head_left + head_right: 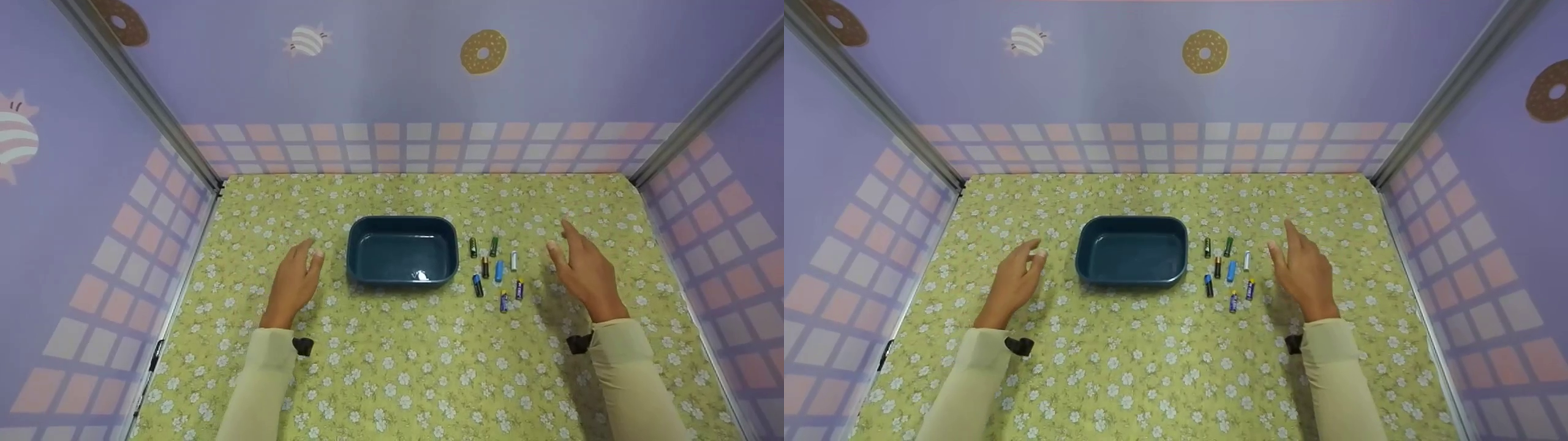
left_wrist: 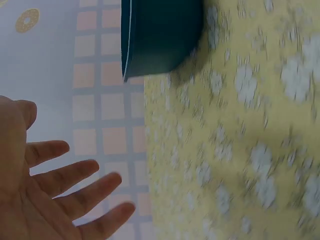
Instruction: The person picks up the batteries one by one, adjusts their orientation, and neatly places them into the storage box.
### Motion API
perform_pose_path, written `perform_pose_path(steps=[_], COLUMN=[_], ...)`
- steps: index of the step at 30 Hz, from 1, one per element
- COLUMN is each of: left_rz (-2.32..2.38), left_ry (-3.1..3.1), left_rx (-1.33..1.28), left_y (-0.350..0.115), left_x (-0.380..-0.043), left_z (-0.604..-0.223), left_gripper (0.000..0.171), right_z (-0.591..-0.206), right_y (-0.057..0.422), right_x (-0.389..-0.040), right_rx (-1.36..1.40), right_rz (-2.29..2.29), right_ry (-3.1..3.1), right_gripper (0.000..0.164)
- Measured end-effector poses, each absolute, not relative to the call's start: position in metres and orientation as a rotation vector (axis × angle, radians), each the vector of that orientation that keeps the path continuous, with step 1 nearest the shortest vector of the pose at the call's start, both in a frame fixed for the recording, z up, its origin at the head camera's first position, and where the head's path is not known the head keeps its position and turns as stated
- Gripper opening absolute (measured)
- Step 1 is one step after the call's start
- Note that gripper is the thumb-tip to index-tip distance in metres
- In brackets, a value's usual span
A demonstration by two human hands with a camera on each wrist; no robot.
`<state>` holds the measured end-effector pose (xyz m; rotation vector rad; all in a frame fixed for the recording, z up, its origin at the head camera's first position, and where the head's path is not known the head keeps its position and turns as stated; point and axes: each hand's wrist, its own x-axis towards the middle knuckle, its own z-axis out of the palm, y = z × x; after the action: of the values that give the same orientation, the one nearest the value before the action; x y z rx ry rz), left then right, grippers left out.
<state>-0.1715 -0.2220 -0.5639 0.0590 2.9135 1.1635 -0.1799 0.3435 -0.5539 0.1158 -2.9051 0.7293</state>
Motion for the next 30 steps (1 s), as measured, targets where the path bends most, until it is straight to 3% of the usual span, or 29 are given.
perform_pose_path(steps=[6,14,30], left_rz=[1.298,1.343,1.151], left_ry=[2.755,2.709,2.711], left_rx=[0.089,0.088,0.018], left_y=[-0.203,-0.179,-0.181], left_x=[-0.176,-0.179,-0.171], left_z=[-0.582,-0.604,-0.616], left_gripper=[0.071,0.062,0.069], right_z=[-0.572,-0.595,-0.631], right_y=[0.346,0.347,0.344], right_x=[-0.179,-0.176,-0.165], right_rx=[0.181,0.208,0.292], right_rz=[0.849,0.957,0.985], right_ry=[-2.919,-2.985,-2.993], right_gripper=[0.068,0.072,0.065])
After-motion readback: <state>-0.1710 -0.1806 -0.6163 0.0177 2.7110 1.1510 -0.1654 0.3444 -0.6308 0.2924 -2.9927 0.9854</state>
